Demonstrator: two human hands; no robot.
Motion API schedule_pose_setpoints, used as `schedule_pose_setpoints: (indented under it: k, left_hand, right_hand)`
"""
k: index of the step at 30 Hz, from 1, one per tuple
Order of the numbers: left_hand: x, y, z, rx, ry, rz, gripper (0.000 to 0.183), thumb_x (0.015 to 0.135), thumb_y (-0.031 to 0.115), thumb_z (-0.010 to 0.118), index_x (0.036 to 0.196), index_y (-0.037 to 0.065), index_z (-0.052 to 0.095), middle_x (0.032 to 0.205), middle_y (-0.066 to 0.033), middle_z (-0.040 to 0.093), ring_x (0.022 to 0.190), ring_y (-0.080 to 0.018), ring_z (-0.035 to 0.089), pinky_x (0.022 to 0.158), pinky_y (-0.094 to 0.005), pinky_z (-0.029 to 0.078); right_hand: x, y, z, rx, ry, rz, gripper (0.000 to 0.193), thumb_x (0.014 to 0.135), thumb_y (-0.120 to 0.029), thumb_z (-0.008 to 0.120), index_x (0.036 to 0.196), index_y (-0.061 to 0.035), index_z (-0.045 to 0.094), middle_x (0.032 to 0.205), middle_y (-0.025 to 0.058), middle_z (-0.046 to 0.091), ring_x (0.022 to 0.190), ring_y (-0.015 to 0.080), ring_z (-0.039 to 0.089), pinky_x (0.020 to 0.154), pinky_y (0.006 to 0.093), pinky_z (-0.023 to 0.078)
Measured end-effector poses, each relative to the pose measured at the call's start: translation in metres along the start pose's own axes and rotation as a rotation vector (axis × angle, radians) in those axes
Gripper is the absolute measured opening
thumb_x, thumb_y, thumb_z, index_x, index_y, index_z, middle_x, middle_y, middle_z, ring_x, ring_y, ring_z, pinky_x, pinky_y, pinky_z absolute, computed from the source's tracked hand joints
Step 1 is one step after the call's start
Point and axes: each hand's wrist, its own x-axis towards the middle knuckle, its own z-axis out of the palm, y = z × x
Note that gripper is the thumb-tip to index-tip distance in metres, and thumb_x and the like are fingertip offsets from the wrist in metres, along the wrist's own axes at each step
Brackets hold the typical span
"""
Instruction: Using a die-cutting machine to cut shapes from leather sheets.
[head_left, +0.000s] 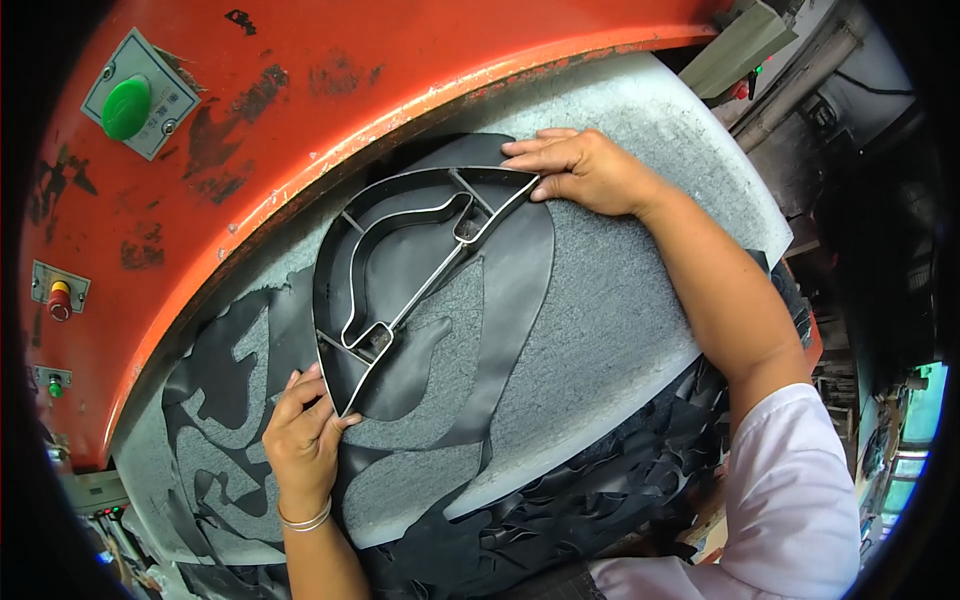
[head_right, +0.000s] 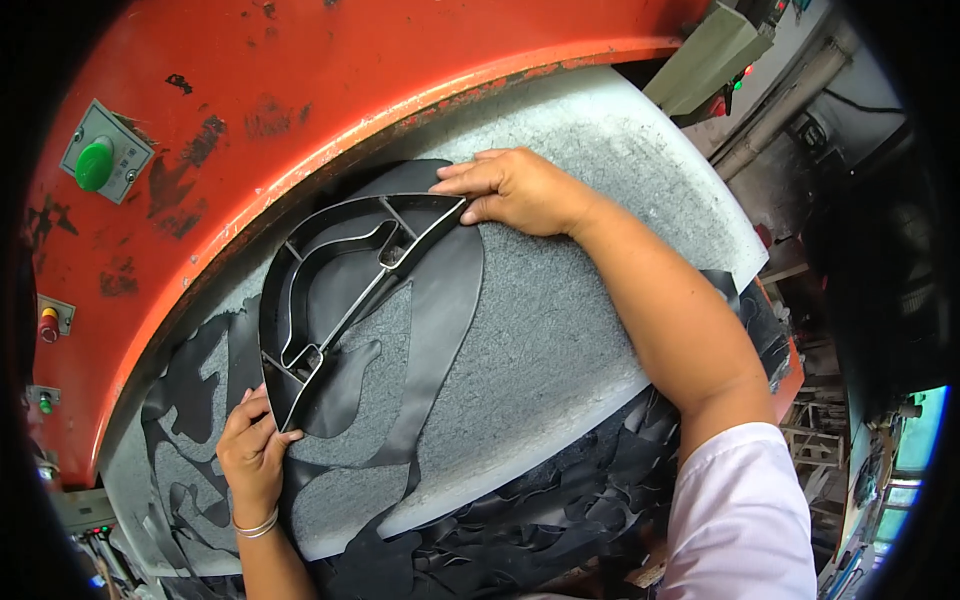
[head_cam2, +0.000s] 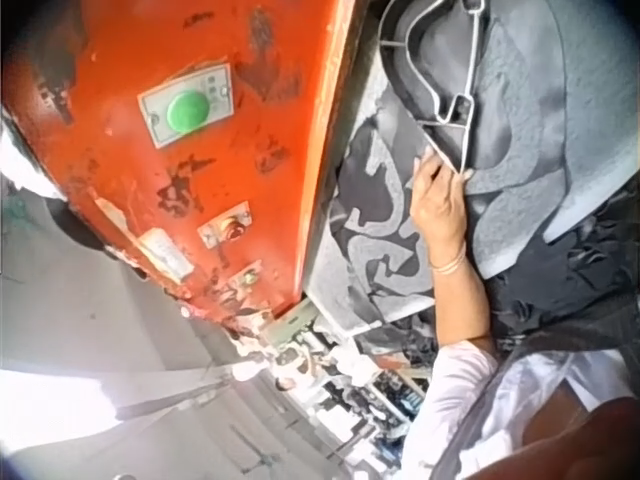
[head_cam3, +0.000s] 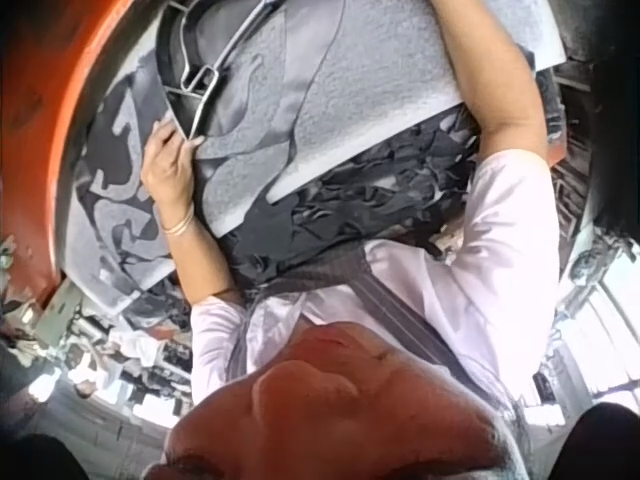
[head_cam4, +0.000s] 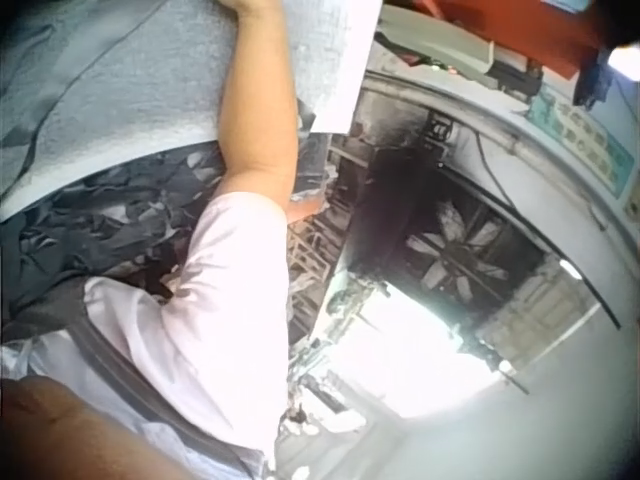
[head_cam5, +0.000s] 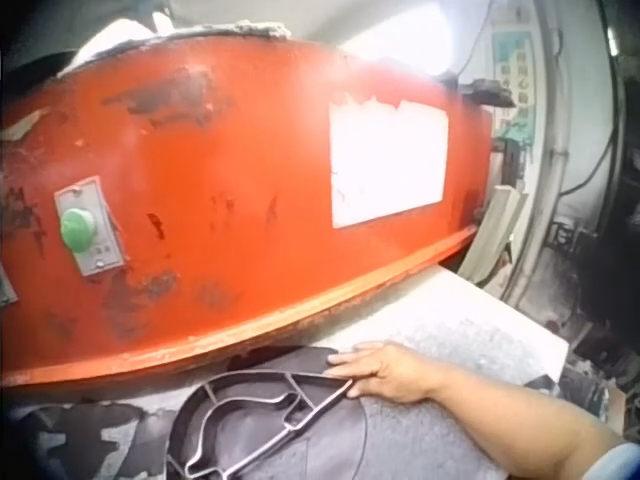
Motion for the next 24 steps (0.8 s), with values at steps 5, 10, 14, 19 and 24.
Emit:
schedule_pose_setpoints:
  k: [5,10,14,19,24]
  left_hand:
    - [-0.001,0.001,-0.005,0.040,0.029,0.003,0.030,0.063,0.007,0.082,0.091,0.004,0.075,0.092,-0.0078,0.068,0.108,-0.0285,0.066,0.103,-0.0460,0.045]
    - [-0.006,0.008,-0.012,-0.012,0.028,-0.004,0.031,0.061,0.010,0.083,0.091,0.006,0.075,0.093,-0.0061,0.069,0.106,-0.0264,0.067,0.102,-0.0431,0.046]
    - [-0.021,0.013,-0.027,-0.024,0.039,0.009,0.023,0.066,0.012,0.081,0.087,0.005,0.075,0.093,-0.0076,0.069,0.106,-0.0262,0.067,0.101,-0.0414,0.047]
    - [-0.037,0.008,-0.036,-0.081,0.083,0.025,0.021,0.070,0.012,0.080,0.087,0.002,0.074,0.094,-0.0090,0.069,0.106,-0.0261,0.066,0.101,-0.0415,0.047]
    - [-0.057,0.009,-0.047,-0.076,0.113,0.080,0.025,0.070,0.017,0.080,0.088,0.001,0.074,0.098,-0.0109,0.070,0.107,-0.0261,0.066,0.099,-0.0397,0.048]
  right_hand:
    - [0.008,-0.002,-0.004,0.018,-0.037,-0.031,0.048,0.078,-0.012,0.075,0.124,-0.0189,0.065,0.137,0.0027,0.057,0.135,0.0366,0.041,0.114,0.0465,0.032]
    - [-0.003,-0.009,-0.009,-0.084,-0.027,-0.031,0.045,0.080,-0.017,0.073,0.124,-0.0212,0.066,0.137,0.0058,0.057,0.132,0.0389,0.043,0.113,0.0463,0.031]
    - [-0.012,-0.030,0.000,-0.075,-0.038,0.056,0.048,0.079,-0.012,0.074,0.125,-0.0189,0.065,0.140,0.0034,0.055,0.135,0.0364,0.042,0.114,0.0447,0.032]
    - [-0.031,-0.064,-0.009,0.007,-0.066,0.067,0.062,0.080,-0.024,0.077,0.137,-0.0168,0.054,0.146,0.0158,0.047,0.137,0.0328,0.041,0.114,0.0409,0.029]
    - [-0.067,-0.135,-0.036,0.168,0.282,0.123,0.061,0.080,-0.020,0.078,0.136,-0.0107,0.055,0.130,0.0144,0.061,0.122,0.0245,0.056,0.104,0.0355,0.041]
